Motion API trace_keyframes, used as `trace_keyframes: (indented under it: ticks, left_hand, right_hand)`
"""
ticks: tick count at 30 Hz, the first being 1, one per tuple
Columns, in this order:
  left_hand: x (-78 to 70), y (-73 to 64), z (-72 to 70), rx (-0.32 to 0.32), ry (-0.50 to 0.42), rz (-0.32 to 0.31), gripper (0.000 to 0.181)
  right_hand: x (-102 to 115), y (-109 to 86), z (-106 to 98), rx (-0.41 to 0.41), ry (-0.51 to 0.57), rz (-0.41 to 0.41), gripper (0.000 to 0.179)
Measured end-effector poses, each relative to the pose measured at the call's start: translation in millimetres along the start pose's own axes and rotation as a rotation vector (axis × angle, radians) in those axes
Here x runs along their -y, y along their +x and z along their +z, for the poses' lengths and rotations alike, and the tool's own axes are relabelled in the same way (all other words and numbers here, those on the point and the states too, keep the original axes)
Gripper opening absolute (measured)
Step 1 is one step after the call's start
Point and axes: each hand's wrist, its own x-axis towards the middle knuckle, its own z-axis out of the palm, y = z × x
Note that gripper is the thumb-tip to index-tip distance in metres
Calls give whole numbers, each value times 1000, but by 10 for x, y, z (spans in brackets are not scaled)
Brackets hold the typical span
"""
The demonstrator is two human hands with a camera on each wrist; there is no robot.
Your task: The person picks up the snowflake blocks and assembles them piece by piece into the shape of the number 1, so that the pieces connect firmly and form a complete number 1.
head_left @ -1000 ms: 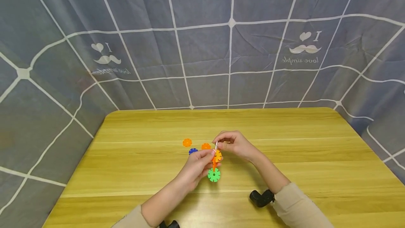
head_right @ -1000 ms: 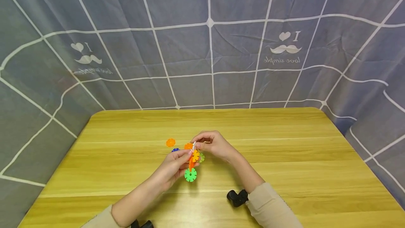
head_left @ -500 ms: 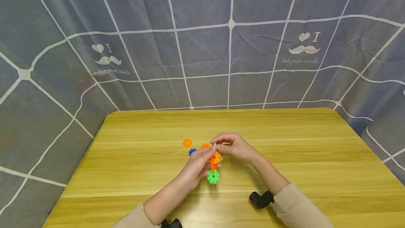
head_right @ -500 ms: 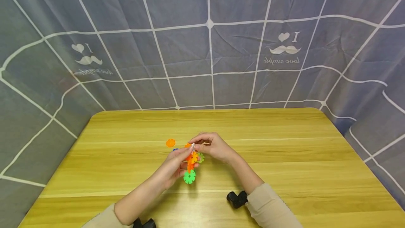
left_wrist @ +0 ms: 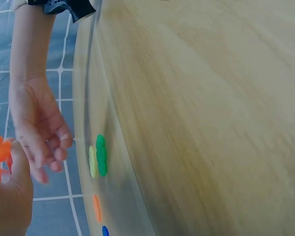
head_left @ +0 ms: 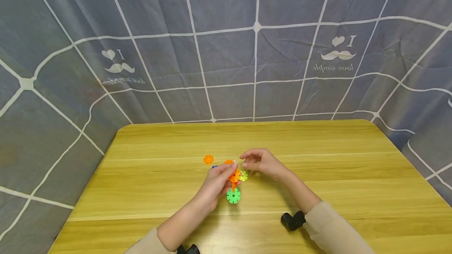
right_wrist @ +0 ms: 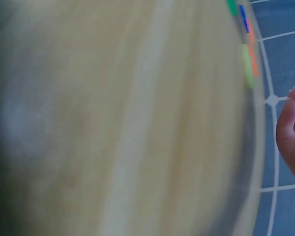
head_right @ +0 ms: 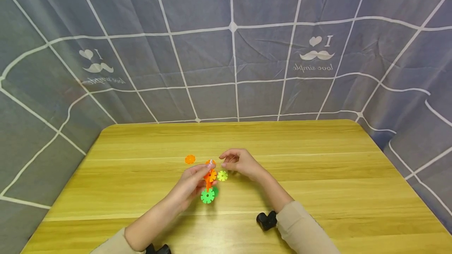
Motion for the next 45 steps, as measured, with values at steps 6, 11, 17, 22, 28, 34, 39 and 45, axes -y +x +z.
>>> trace_keyframes:
  ticks: [6, 11, 17, 22, 28, 34, 39, 45]
  left_hand:
    - [16, 15, -33, -22, -9, -8, 37]
    - [26, 26, -53, -32, -10, -13, 37]
    - [44, 26, -71, -20, -37, -7, 32]
    - [53, 24, -89, -15, -28, 0, 29]
    - [44, 8, -95, -8, 4, 5, 42]
    - [45, -11, -105, -10, 21, 7, 46]
    - [51, -14, -116, -19, 13, 5, 46]
    - [67, -8, -128, -27, 22, -3, 45]
  right_hand:
    - [-123, 44, 34, -1, -81, 100, 27]
    - [-84, 63, 78, 3, -226, 118, 29]
    - [-28, 87, 148, 34, -399, 124, 29]
    - [3, 97, 177, 41, -472, 135, 26]
    - [13, 98, 179, 42, -493, 138, 26]
    - [31, 86, 200, 36, -497, 173, 29]
    - [41, 78, 216, 36, -499, 201, 28]
    - [30, 59, 218, 24, -499, 189, 27]
